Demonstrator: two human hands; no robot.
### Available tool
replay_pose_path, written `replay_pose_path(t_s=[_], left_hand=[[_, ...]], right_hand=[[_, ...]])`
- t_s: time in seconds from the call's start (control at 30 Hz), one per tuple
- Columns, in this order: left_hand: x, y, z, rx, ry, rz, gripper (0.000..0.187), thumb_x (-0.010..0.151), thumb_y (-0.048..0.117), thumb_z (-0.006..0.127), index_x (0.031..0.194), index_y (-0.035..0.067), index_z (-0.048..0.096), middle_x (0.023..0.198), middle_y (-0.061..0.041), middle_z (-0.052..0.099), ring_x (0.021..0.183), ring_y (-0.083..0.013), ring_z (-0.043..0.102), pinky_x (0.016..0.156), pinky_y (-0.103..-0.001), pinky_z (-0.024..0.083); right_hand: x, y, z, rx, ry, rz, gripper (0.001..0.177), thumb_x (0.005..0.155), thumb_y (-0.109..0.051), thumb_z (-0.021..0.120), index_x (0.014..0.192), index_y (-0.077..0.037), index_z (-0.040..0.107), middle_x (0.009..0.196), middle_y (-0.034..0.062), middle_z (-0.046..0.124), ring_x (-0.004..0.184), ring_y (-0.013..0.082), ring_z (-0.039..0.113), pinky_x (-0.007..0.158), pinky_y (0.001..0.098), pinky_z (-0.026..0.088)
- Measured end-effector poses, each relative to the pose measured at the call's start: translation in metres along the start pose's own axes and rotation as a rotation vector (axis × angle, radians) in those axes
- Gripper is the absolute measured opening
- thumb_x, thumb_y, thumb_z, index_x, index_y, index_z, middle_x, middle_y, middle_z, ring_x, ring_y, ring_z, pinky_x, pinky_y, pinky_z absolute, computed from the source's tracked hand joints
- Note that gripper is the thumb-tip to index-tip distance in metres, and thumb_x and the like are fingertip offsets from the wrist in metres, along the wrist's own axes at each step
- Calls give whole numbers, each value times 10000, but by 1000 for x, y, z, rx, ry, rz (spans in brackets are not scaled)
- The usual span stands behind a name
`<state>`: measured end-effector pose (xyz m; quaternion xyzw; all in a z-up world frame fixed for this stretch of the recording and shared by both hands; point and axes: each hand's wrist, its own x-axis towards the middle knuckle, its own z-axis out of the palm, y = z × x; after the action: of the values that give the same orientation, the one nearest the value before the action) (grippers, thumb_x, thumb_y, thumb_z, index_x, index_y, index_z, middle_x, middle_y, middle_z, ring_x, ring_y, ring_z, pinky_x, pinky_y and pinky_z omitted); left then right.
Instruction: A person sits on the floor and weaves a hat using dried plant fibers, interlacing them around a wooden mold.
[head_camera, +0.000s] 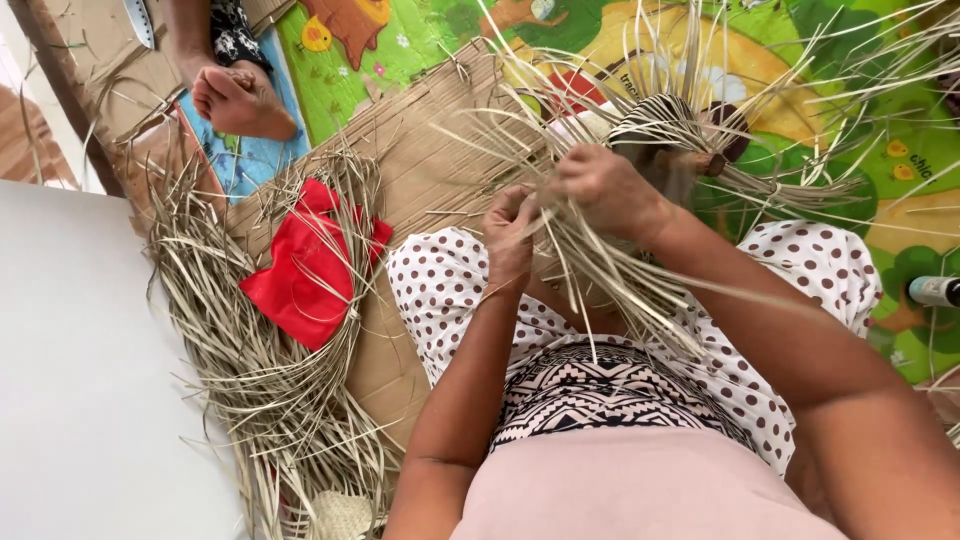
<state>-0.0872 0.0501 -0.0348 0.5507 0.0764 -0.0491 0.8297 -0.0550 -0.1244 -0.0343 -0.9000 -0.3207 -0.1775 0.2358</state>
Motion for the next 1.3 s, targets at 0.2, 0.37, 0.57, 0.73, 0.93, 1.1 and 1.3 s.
replay_pose_path(t_s=[0.2,0.37,0.57,0.73,0.93,1.1,1.3], left_hand=[[-3,-13,-4,77,-26,-58,161,972,210,713,967,55,754,788,7,698,711,-12,586,638,-165,520],[-11,17,11,71,-208,80,147,1039,230,659,1076,126,757,939,-7,740,911,-37,578,818,-246,508],[-5,7,2,64,-77,99,87,963,168,743,1029,125,706,877,-6,734,855,-53,638,771,-260,553],[3,3,3,142,-27,-19,183,971,234,737,965,55,698,795,-40,682,736,-105,613,678,-269,529],[6,-13,0,105,-194,-53,171,957,250,721,1052,110,741,913,-49,738,821,-96,662,742,-245,574],[20,-29,-4,152,-142,-126,579,898,281,694,1423,85,549,1256,-119,654,1153,-237,668,1018,-363,602],[-5,15,18,107,-54,79,106,972,240,741,965,138,717,827,-5,734,814,-44,659,744,-231,556]], right_hand=[[10,7,-1,-25,-82,-8,92,958,-122,684,954,-207,719,878,-20,681,992,209,663,916,349,571],[86,-34,-53,556,-175,401,158,833,-217,744,708,-171,659,662,11,677,685,214,657,639,363,518],[12,21,18,0,-117,169,223,755,-303,743,734,-178,559,746,-9,638,811,244,672,692,373,543],[-4,-15,-28,117,-235,119,196,830,-122,700,962,-258,749,926,-50,720,1011,217,656,920,360,519],[59,10,-19,328,-135,151,180,937,-9,676,1092,-92,714,940,128,677,860,291,602,748,412,524],[74,-16,-57,435,-219,360,203,918,43,678,1104,-28,711,810,105,703,549,167,634,463,240,573],[0,-4,-25,205,-73,142,157,877,-276,714,943,-139,751,834,96,662,894,338,642,804,411,535]])
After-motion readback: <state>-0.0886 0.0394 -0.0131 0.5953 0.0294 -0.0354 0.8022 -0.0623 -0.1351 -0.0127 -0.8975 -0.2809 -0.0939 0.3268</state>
